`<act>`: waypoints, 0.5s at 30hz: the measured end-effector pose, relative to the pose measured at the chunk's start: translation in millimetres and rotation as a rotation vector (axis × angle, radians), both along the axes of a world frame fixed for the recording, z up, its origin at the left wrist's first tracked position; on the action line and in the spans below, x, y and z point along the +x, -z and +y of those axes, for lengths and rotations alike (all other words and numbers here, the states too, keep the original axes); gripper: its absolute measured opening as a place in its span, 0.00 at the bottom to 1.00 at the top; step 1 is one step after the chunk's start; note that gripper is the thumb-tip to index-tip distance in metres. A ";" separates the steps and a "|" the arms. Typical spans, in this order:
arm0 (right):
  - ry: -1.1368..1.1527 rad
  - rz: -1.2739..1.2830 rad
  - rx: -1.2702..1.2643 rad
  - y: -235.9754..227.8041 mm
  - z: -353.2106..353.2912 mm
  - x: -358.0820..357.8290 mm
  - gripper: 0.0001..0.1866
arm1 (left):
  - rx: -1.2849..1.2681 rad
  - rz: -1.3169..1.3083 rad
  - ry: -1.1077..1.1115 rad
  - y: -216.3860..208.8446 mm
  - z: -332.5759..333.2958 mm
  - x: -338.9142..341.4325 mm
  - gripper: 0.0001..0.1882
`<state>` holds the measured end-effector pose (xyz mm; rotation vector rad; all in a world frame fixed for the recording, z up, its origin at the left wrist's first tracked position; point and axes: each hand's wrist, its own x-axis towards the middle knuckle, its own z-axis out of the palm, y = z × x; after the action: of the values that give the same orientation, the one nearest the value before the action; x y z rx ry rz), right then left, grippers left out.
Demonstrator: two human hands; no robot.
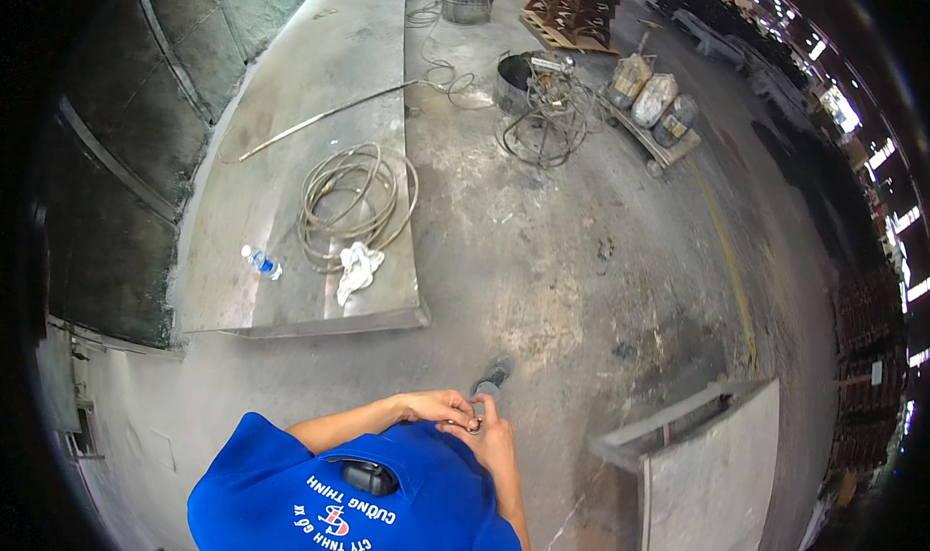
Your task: The person adjusts a spray gun connected to a hose, tests the spray output, and repeatedly disassembles and reassembles the nozzle over a bucket. The person uses a small tool to tighten or loosen parts of the spray gun.
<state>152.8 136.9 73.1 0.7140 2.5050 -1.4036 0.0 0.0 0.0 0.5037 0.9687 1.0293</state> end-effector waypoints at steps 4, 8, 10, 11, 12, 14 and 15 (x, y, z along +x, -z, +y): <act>-0.080 0.121 -0.151 -1.5 120.6 -85.7 0.44 | -0.002 0.077 -0.185 -17.0 102.3 -73.0 0.12; -0.178 0.174 -0.160 -25.2 217.1 -197.1 0.37 | -0.108 0.244 -0.415 -65.8 177.3 -171.5 0.10; -0.260 0.172 -0.060 -40.6 272.8 -250.6 0.29 | -0.105 0.202 -0.603 -75.7 212.5 -214.0 0.11; -0.304 0.213 -0.025 -45.3 293.8 -282.0 0.28 | -0.050 0.100 -0.715 -76.7 231.3 -235.3 0.11; -0.353 0.251 0.004 -46.0 311.6 -313.4 0.26 | -0.040 0.049 -0.757 -74.1 244.6 -254.4 0.11; -0.430 0.293 0.028 -42.3 340.3 -376.6 0.21 | -0.023 -0.030 -0.830 -64.3 269.2 -304.7 0.12; -0.459 0.305 0.036 -35.1 348.6 -406.9 0.20 | -0.044 -0.052 -0.846 -57.1 279.2 -330.7 0.12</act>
<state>-254.0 485.5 108.2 -0.0893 2.6810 -1.3742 -330.7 279.2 57.1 0.0006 1.1816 1.7552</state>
